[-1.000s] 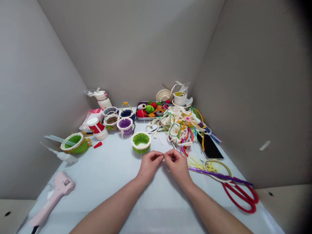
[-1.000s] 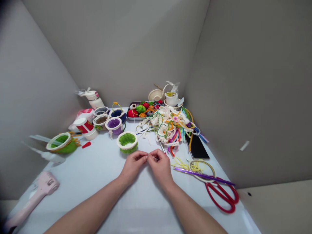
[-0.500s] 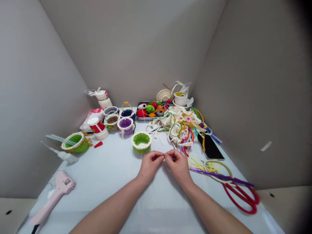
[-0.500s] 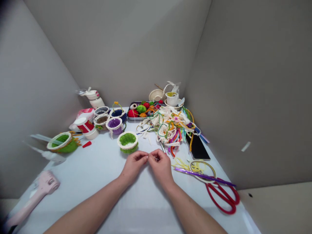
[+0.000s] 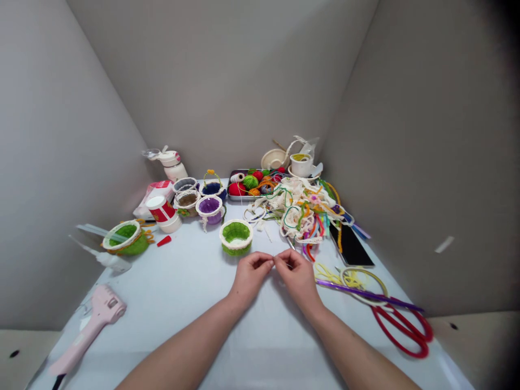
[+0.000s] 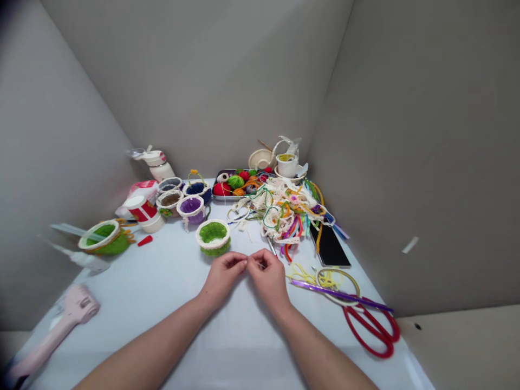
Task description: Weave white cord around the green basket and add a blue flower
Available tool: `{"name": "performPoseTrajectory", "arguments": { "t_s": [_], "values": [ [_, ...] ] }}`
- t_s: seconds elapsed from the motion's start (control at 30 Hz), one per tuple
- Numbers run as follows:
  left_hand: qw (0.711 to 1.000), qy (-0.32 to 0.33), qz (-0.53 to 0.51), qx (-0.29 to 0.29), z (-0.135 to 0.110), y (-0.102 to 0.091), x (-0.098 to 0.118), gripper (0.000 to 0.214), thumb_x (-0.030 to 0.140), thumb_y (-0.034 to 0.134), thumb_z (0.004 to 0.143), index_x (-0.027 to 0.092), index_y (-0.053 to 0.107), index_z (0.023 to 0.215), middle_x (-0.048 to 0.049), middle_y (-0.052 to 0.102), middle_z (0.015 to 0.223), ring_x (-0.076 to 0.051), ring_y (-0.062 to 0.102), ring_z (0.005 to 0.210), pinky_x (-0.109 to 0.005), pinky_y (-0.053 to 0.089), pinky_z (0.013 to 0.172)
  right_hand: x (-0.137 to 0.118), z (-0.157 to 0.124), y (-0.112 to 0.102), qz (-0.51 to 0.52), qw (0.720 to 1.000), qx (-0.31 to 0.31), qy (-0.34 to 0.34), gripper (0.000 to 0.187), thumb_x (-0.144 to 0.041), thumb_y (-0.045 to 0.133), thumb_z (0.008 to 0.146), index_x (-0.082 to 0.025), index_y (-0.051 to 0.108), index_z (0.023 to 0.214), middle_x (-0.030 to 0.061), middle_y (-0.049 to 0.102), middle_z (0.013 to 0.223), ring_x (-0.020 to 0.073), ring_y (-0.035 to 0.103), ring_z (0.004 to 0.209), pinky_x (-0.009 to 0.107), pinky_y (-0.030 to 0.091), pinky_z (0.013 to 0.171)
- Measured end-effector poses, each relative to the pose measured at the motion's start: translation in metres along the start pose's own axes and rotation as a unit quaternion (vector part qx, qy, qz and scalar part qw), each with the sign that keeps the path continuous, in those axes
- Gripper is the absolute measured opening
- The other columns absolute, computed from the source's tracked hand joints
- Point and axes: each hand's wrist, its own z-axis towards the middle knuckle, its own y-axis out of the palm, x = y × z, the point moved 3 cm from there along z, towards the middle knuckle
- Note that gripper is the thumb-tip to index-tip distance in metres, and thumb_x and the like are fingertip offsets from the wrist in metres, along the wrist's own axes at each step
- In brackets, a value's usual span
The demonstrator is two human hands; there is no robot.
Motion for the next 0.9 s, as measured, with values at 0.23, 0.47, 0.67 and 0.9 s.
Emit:
{"name": "performPoseTrajectory", "arguments": {
  "t_s": [0.23, 0.47, 0.67, 0.9],
  "values": [
    [1.0, 0.002, 0.0, 0.0, -0.0011, 0.0003, 0.0007, 0.011, 0.021, 0.068, 0.066, 0.016, 0.073, 0.074, -0.0033, 0.072, 0.074, -0.016, 0.061, 0.069, -0.027, 0.048, 0.07, 0.0019, 0.0002, -0.0002, -0.001, 1.0, -0.004, 0.007, 0.017, -0.033, 0.061, 0.076, -0.018, 0.06, 0.067, 0.0005, 0.06, 0.061, 0.0152, 0.053, 0.057, 0.026, 0.042, 0.053],
    [1.0, 0.006, 0.006, -0.003, -0.0001, 0.0, 0.0014, 0.012, 0.022, 0.068, 0.067, 0.016, 0.073, 0.075, -0.0039, 0.072, 0.075, -0.016, 0.061, 0.071, -0.028, 0.048, 0.072, 0.0015, -0.0003, -0.0007, -0.007, 1.0, -0.006, 0.009, 0.017, -0.033, 0.061, 0.076, -0.018, 0.061, 0.069, 0.0006, 0.06, 0.062, 0.0155, 0.053, 0.059, 0.026, 0.042, 0.055],
    [1.0, 0.011, 0.012, -0.004, -0.0001, -0.0002, -0.0002, 0.011, 0.022, 0.068, 0.068, 0.016, 0.073, 0.076, -0.0044, 0.072, 0.076, -0.017, 0.063, 0.073, -0.028, 0.048, 0.073, 0.0025, -0.0002, -0.0006, -0.001, 1.0, -0.009, 0.012, 0.018, -0.034, 0.062, 0.076, -0.017, 0.061, 0.071, 0.001, 0.06, 0.063, 0.0153, 0.053, 0.059, 0.026, 0.041, 0.055],
    [1.0, 0.009, 0.015, -0.008, 0.0001, -0.0001, -0.0006, 0.013, 0.022, 0.067, 0.069, 0.015, 0.073, 0.077, -0.0051, 0.073, 0.079, -0.018, 0.063, 0.076, -0.028, 0.048, 0.075, 0.003, -0.0007, -0.0011, -0.009, 1.0, -0.011, 0.021, 0.019, -0.035, 0.062, 0.076, -0.017, 0.061, 0.071, 0.0007, 0.059, 0.063, 0.0147, 0.051, 0.059, 0.026, 0.04, 0.056]
  ]
}}
